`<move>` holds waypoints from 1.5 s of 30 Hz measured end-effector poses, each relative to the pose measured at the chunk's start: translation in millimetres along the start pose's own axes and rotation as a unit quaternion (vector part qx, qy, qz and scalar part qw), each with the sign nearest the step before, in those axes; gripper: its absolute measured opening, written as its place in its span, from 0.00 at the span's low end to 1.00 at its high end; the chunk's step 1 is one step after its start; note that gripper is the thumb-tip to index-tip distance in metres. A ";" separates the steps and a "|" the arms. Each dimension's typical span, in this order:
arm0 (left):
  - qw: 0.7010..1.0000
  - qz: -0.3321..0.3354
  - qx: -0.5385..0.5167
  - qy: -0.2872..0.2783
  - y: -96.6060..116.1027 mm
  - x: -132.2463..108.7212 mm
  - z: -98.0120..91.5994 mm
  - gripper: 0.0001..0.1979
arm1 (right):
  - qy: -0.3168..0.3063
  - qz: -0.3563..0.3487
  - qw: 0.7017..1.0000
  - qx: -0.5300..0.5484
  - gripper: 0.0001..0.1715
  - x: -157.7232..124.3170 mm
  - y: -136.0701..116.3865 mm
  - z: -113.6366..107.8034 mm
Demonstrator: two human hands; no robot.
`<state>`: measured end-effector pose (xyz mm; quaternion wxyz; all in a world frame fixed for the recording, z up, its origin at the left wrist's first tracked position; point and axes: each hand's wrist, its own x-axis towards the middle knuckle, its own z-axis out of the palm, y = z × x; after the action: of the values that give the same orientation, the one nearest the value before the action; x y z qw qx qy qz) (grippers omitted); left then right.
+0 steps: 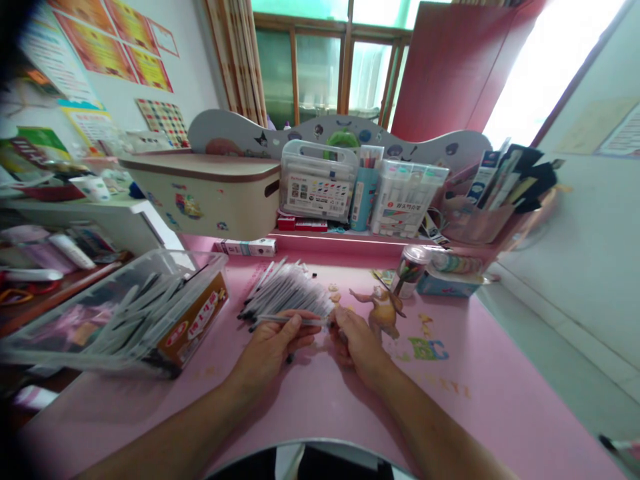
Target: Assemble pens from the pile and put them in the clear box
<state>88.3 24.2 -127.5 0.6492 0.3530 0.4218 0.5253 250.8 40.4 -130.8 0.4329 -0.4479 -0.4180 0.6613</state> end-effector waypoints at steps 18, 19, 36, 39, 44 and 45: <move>1.000 0.009 -0.004 0.017 3.1 -1.9 2.1 0.17 | -0.035 0.010 0.999 -0.003 0.20 -1.8 -1.8 0.3; 1.000 0.007 -0.002 0.016 3.4 -1.9 1.8 0.18 | -0.033 0.013 0.999 0.004 0.19 -1.9 -1.9 0.1; 1.000 0.008 0.001 0.012 4.4 -3.7 0.5 0.17 | -0.027 0.035 0.999 -0.024 0.25 -2.8 -1.0 -0.7; 1.000 0.014 -0.011 0.012 4.7 -4.9 1.1 0.16 | -0.043 0.045 0.998 0.017 0.22 -4.4 -3.6 0.5; 1.000 0.010 -0.011 0.019 4.2 -5.5 2.0 0.16 | -0.030 0.038 0.999 -0.016 0.27 -5.2 -3.2 2.6; 1.000 0.013 -0.011 0.025 4.4 -5.2 2.0 0.16 | -0.032 0.029 0.999 -0.021 0.28 -5.0 -3.0 2.8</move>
<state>87.9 20.0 -121.8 0.6355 0.3377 0.4277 0.5470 249.9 36.0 -126.1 0.3905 -0.4477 -0.4322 0.6784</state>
